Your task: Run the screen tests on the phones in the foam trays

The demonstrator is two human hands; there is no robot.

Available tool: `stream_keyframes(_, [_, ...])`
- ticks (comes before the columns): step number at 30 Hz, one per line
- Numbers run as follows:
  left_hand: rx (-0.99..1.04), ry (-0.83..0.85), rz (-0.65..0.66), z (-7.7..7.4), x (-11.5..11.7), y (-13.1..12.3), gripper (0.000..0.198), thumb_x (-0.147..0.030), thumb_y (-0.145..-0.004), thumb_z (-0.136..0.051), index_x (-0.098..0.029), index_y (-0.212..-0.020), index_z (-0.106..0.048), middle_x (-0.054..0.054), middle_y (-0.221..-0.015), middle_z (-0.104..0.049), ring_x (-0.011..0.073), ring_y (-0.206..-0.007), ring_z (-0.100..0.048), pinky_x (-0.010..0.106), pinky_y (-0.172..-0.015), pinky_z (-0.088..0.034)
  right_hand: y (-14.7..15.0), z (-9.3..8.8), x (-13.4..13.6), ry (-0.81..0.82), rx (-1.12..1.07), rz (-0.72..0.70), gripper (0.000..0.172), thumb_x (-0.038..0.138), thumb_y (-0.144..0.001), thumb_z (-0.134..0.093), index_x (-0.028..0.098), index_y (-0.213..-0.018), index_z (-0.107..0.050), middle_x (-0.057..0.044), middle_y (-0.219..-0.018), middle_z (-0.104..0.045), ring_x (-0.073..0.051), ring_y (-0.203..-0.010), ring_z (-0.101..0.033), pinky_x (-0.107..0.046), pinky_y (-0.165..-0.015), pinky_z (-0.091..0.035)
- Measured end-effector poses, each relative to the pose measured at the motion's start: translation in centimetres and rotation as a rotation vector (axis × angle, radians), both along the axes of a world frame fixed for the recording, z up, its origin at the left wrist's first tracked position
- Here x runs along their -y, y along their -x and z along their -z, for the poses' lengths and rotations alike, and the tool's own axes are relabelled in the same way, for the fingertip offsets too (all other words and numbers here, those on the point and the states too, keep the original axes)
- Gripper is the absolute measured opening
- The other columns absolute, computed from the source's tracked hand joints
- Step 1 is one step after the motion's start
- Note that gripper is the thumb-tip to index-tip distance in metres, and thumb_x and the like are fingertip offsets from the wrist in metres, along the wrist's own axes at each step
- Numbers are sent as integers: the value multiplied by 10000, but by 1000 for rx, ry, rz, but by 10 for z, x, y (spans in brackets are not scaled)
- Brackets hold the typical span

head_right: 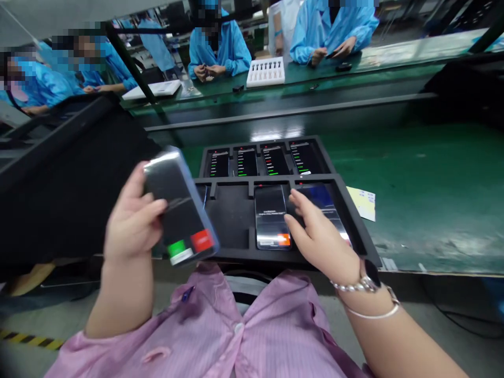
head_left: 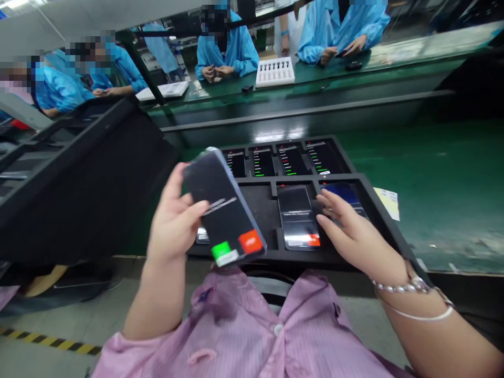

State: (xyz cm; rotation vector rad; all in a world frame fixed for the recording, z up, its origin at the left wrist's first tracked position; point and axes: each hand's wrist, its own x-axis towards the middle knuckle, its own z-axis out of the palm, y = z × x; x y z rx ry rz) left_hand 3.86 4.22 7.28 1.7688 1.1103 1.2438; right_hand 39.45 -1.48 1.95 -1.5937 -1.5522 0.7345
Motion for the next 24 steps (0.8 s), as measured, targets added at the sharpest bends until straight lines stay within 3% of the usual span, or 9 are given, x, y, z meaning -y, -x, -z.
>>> stream_keyframes(2, [50,277,97,14,-29,-21,1047,-452,-898,-703,-288,-1696,-46,75,-1084,-754,213,-785,-736,309,-622,-591,0,-4,16,-237,247,-15,612,426,-1034,-568,239,-1596,-414,-155,-1552,-516,-355,-1422,-513,-597,-1219,-417])
stream_keyframes(4, [-22,490,206,27,-48,-40,1084,-349,-880,-706,-227,-1699,-6,63,-1002,-761,199,-741,-718,284,-596,-551,2,-5,30,-382,414,-82,604,391,-1052,-562,244,-1610,-385,-161,-1545,-511,-360,-1449,-476,-604,-1224,-410])
stream_keyframes(6, [-224,524,240,34,-57,-56,986,-276,-904,-669,-195,-1700,-92,35,-911,-754,187,-719,-699,280,-612,-528,8,0,41,-418,504,-170,635,397,-1052,-571,239,-1625,-349,-181,-1542,-497,-391,-1485,-421,-645,-1201,-420])
stream_keyframes(8, [-514,411,184,34,-55,-66,865,-263,-941,-656,-173,-1681,-216,3,-806,-723,191,-713,-687,286,-644,-513,14,9,49,-429,590,-231,657,420,-1052,-567,222,-1631,-328,-208,-1542,-482,-428,-1507,-374,-684,-1163,-440])
stream_keyframes(11, [-904,151,21,26,-34,-66,762,-361,-1004,-643,-146,-1651,-304,-2,-742,-701,231,-732,-701,316,-684,-515,22,24,53,-486,717,-232,681,433,-1044,-579,193,-1630,-328,-237,-1520,-500,-461,-1488,-388,-704,-1137,-451])
stream_keyframes(14, [-947,-248,31,25,2,-49,528,-426,-1062,-549,-174,-1524,-511,67,-971,-773,247,-903,-727,357,-822,-557,28,32,52,-505,765,-194,710,454,-1031,-597,153,-1622,-347,-262,-1503,-519,-490,-1466,-409,-718,-1124,-446])
stream_keyframes(17, [-884,-614,80,42,36,-26,396,-455,-1039,-595,-185,-1319,-669,127,-1253,-741,308,-1206,-656,437,-1039,-515,31,34,50,-523,777,-174,757,466,-1019,-616,130,-1635,-331,-271,-1497,-533,-496,-1444,-440,-711,-1120,-443])
stream_keyframes(20, [-922,-660,-32,67,54,-12,454,-526,-992,-653,-193,-1296,-697,165,-1358,-689,383,-1345,-557,513,-1093,-480,33,33,49,-540,774,-164,815,466,-1002,-647,115,-1651,-301,-277,-1487,-544,-500,-1428,-462,-707,-1123,-436])
stream_keyframes(24, [-910,-653,-111,88,58,-12,403,-547,-973,-666,-289,-1275,-734,129,-1412,-658,369,-1403,-503,508,-1113,-470,36,31,52,-501,742,-146,838,453,-999,-650,116,-1667,-272,-288,-1493,-532,-523,-1434,-447,-739,-1119,-418])
